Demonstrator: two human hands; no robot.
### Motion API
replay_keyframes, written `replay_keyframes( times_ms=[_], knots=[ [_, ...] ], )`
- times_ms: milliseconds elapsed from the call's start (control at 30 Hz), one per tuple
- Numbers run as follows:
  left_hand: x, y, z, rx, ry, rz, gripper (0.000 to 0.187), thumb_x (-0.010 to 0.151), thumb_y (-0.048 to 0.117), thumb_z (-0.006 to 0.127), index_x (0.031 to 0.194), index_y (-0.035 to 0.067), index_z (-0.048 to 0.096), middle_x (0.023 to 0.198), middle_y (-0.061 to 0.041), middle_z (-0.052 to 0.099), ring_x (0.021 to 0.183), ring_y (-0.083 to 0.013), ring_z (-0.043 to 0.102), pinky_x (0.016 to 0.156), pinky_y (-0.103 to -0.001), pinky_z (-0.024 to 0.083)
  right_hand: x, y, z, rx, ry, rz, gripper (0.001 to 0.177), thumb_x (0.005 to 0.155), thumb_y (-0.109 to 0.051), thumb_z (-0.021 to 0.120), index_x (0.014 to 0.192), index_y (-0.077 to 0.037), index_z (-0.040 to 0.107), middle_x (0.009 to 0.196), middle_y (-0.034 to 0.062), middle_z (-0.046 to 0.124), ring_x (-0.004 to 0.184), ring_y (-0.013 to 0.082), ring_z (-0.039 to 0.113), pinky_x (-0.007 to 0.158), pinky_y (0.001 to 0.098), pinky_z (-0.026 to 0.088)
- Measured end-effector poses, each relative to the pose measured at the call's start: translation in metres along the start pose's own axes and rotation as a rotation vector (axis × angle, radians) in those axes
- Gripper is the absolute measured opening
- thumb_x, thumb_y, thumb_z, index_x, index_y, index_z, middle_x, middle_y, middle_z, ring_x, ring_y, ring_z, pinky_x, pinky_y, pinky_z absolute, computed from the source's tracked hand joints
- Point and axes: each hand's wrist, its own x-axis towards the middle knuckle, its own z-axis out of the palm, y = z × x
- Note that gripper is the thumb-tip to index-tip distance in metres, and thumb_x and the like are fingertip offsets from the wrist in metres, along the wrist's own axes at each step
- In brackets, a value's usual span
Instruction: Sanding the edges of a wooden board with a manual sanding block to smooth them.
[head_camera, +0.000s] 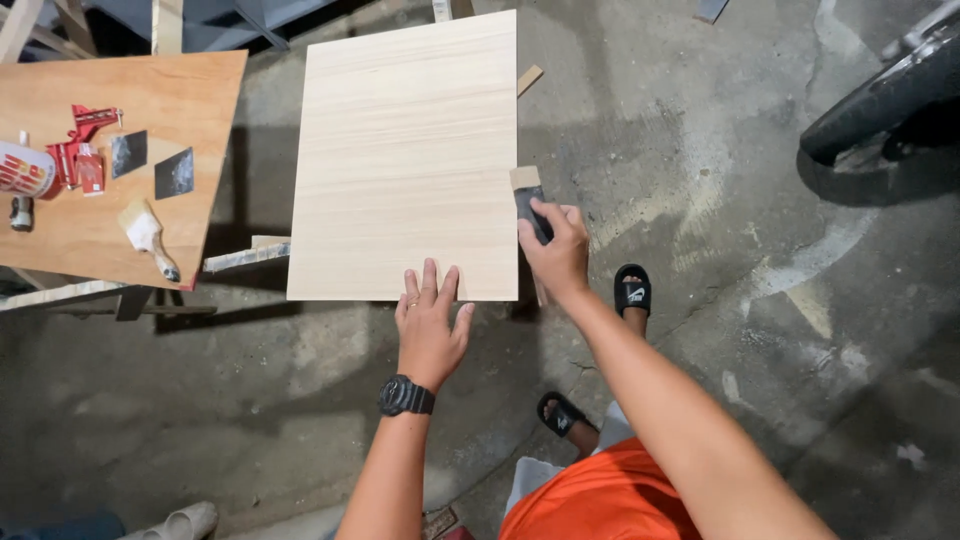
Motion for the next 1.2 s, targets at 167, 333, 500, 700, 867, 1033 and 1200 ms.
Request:
replay_keyframes(
  times_ms=[167,333,500,700,867,1033,1200],
  knots=[
    [-0.001,0.001,-0.002,-0.003,-0.013,-0.002,0.064,0.108,0.040,0.061,0.168,0.024,0.047,0.180,-0.017,0.031,0.164,-0.0517,0.023,0.124,-0.069,0.030,-0.083,-0.049,-0.033,0.037,-0.096,-0.092,0.030,0.091,-0.017,0.087,0.120,-0.012,0.083,0.105,0.0143,0.067,0.093,0.0437,0.075,0.077,0.0498,0.062],
    [0.004,0.005,-0.001,-0.005,-0.020,-0.006,0.062,0.109,0.036,0.058,0.168,0.022,0.047,0.180,-0.019,0.031,0.164,-0.0531,0.023,0.124,-0.069,0.029,-0.084,-0.001,-0.013,-0.014,-0.077,-0.199,0.034,0.086,-0.022,0.092,0.119,-0.018,0.084,0.109,0.0105,0.067,0.092,0.0375,0.077,0.075,0.0465,0.064],
    [0.013,0.021,-0.003,-0.029,-0.025,-0.054,0.059,0.111,0.034,0.053,0.169,0.022,0.048,0.180,-0.018,0.031,0.163,-0.0568,0.020,0.125,-0.068,0.027,0.018,0.048,0.011,-0.015,0.009,-0.094,0.028,0.095,-0.020,0.085,0.122,-0.013,0.082,0.103,0.0126,0.067,0.101,0.0411,0.074,0.085,0.0482,0.060],
    [0.027,0.026,-0.003,-0.052,-0.062,-0.058,0.058,0.112,0.029,0.050,0.169,0.024,0.047,0.181,-0.014,0.030,0.163,-0.0555,0.018,0.126,-0.067,0.026,-0.001,-0.024,-0.030,0.055,-0.106,-0.030,0.025,0.094,-0.017,0.085,0.117,-0.009,0.082,0.102,0.0163,0.068,0.099,0.0452,0.074,0.084,0.0515,0.059],
    [0.031,0.021,0.000,-0.074,-0.034,-0.036,0.058,0.111,0.026,0.049,0.169,0.025,0.047,0.181,-0.011,0.032,0.164,-0.0524,0.020,0.126,-0.063,0.026,-0.082,-0.029,-0.026,0.016,-0.188,-0.170,0.036,0.084,-0.023,0.092,0.119,-0.019,0.085,0.107,0.0118,0.070,0.094,0.0390,0.076,0.081,0.0483,0.063],
    [0.034,0.024,0.003,-0.046,-0.019,-0.048,0.060,0.109,0.028,0.052,0.168,0.025,0.048,0.181,-0.010,0.033,0.165,-0.0502,0.021,0.127,-0.062,0.026,0.005,0.000,0.007,0.025,-0.144,-0.153,0.032,0.090,-0.022,0.088,0.121,-0.018,0.083,0.107,0.0108,0.067,0.097,0.0384,0.075,0.082,0.0487,0.062],
    [0.055,0.038,0.006,-0.023,-0.021,-0.017,0.061,0.108,0.038,0.055,0.167,0.023,0.050,0.179,-0.011,0.036,0.165,-0.0476,0.023,0.126,-0.060,0.028,0.135,0.041,0.056,-0.019,-0.005,0.042,0.029,0.099,-0.026,0.082,0.125,-0.014,0.080,0.103,0.0143,0.068,0.094,0.0441,0.075,0.083,0.0522,0.060]
  ],
)
